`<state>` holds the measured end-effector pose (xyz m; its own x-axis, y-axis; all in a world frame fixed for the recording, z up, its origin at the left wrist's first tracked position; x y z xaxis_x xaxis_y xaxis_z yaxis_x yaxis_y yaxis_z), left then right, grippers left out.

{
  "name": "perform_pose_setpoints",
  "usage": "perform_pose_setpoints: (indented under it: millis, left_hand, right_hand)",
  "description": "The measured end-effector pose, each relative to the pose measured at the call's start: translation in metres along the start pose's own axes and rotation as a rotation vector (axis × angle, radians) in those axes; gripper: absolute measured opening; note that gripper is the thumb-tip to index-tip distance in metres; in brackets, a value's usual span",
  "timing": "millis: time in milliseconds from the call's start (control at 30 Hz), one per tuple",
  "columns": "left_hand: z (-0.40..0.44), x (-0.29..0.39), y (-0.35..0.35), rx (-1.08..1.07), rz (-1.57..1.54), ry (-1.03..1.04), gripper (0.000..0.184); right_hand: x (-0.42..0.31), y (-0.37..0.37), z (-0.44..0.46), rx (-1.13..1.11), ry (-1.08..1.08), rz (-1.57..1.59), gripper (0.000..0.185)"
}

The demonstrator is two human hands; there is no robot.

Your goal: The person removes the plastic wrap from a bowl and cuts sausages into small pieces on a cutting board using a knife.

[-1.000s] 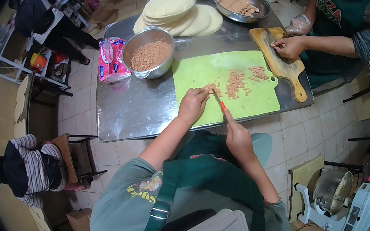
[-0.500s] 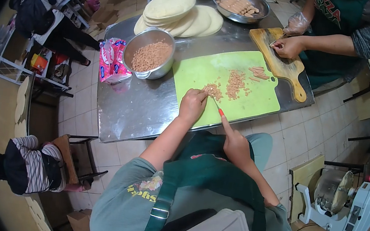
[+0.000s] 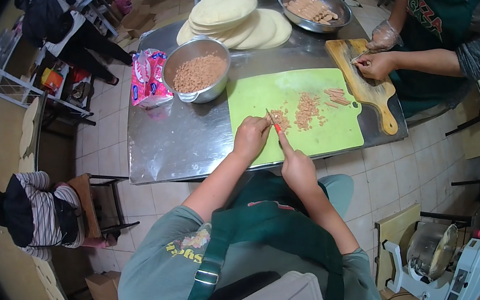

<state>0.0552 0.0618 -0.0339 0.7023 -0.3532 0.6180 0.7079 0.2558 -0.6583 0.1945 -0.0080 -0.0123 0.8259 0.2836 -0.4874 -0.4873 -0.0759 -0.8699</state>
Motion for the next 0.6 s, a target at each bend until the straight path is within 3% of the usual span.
perform_pose_setpoints:
  millis: [267, 433, 600]
  left_hand:
    - [-0.002, -0.004, 0.000, -0.001, 0.011, -0.031, 0.007]
    - [-0.003, -0.006, -0.001, -0.005, 0.002, -0.032, 0.008]
    - [-0.004, -0.004, -0.002, -0.013, -0.021, -0.047, 0.005]
  right_hand:
    - [0.005, -0.011, -0.051, 0.057, -0.033, 0.008, 0.056]
    - [0.008, -0.021, -0.050, 0.241, -0.132, 0.123, 0.060]
    - [0.005, -0.012, -0.022, 0.177, -0.127, 0.080, 0.060]
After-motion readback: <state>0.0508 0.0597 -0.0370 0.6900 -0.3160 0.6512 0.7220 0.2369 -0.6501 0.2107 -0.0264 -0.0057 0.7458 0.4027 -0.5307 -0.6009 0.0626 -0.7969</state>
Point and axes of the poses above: each hand's wrist, its own z-axis towards the middle knuckle, its own y-axis out of the palm, x = y × z, the point moved 2 cm from there along z, towards the middle knuckle, and after that the axes turned 8 degrees about -y, right-handed, at the moved point
